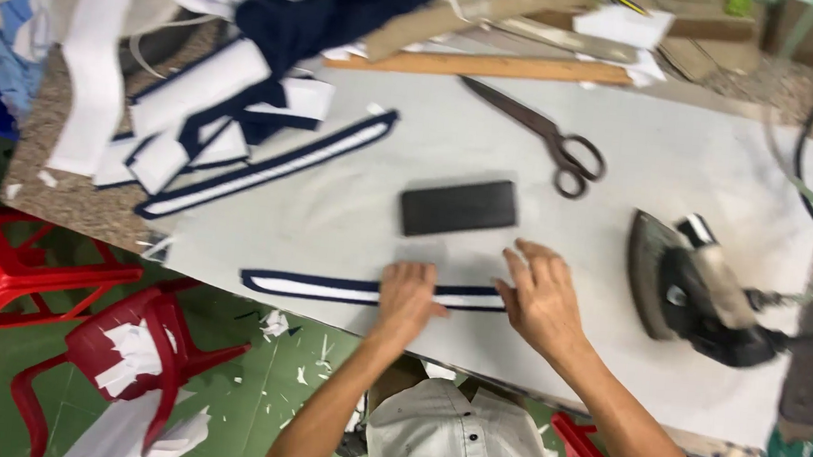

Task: The person irons a long, white fabric strip with a dark blue border on a work table. They use a steam iron and a black rectangular pressing block to smooth the material, occasionally adjusting the strip's position. Scissors and a ruler are visible on the table.

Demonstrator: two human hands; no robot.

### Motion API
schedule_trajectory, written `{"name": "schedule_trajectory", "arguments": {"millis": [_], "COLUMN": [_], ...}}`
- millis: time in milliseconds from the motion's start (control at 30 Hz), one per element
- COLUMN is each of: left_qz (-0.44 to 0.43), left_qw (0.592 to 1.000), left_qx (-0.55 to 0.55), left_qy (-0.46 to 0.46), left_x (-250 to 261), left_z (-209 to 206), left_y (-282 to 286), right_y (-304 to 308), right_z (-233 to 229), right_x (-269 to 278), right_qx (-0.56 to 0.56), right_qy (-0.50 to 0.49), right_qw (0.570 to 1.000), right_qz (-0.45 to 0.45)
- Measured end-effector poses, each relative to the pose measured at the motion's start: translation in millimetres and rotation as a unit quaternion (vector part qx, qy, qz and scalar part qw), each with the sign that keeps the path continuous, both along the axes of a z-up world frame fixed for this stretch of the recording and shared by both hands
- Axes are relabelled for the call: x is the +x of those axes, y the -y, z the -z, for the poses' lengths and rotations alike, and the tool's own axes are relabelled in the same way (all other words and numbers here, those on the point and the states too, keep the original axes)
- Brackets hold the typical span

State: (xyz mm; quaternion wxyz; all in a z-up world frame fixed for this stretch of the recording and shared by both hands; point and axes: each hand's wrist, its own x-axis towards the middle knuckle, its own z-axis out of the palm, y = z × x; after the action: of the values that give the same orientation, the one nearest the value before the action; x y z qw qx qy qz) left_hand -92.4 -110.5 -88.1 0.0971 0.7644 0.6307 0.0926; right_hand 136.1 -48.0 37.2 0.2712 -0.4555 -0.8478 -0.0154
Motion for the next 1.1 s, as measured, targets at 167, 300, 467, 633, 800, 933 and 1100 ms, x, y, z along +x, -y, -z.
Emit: {"name": "schedule_trajectory", "arguments": {"millis": [167,300,467,633,800,933,1100], "left_qz": [0.028,0.028,-0.017,-0.063,-0.085,-0.108,-0.089], "left_qw": [0.997,0.995,0.937,0.926,0.95,0.989,0.982], "left_qx": [0.018,-0.032,-0.26,-0.318,-0.259,-0.075,0.143], "left_qy": [0.074,0.092,0.234,0.193,0.155,0.06,0.081], "left_x": [-35,-94,-206,-346,-427,-422,-379], "left_z": [-86,-26,-85,-178,-155,-92,-46], "left_y": [-10,6,-23,-56,-85,-90,-73], "right_y": [-22,-51,-67,-138,-193,-203,-208], "right_z": [-10,-49,-37,-55,-17,31,82], "right_x": [-109,-181,-234,-275,-310,-355,-379], "right_qx": [-0.332,-0.549,-0.58,-0.485,-0.485,-0.265,0.054], "right_qy": [0.045,0.09,0.226,0.264,0.307,0.235,0.215], "right_qw": [0.929,0.817,0.77,0.828,0.818,0.933,0.972], "right_qz": [-0.159,-0.15,-0.144,-0.1,-0.037,-0.064,-0.08]}}
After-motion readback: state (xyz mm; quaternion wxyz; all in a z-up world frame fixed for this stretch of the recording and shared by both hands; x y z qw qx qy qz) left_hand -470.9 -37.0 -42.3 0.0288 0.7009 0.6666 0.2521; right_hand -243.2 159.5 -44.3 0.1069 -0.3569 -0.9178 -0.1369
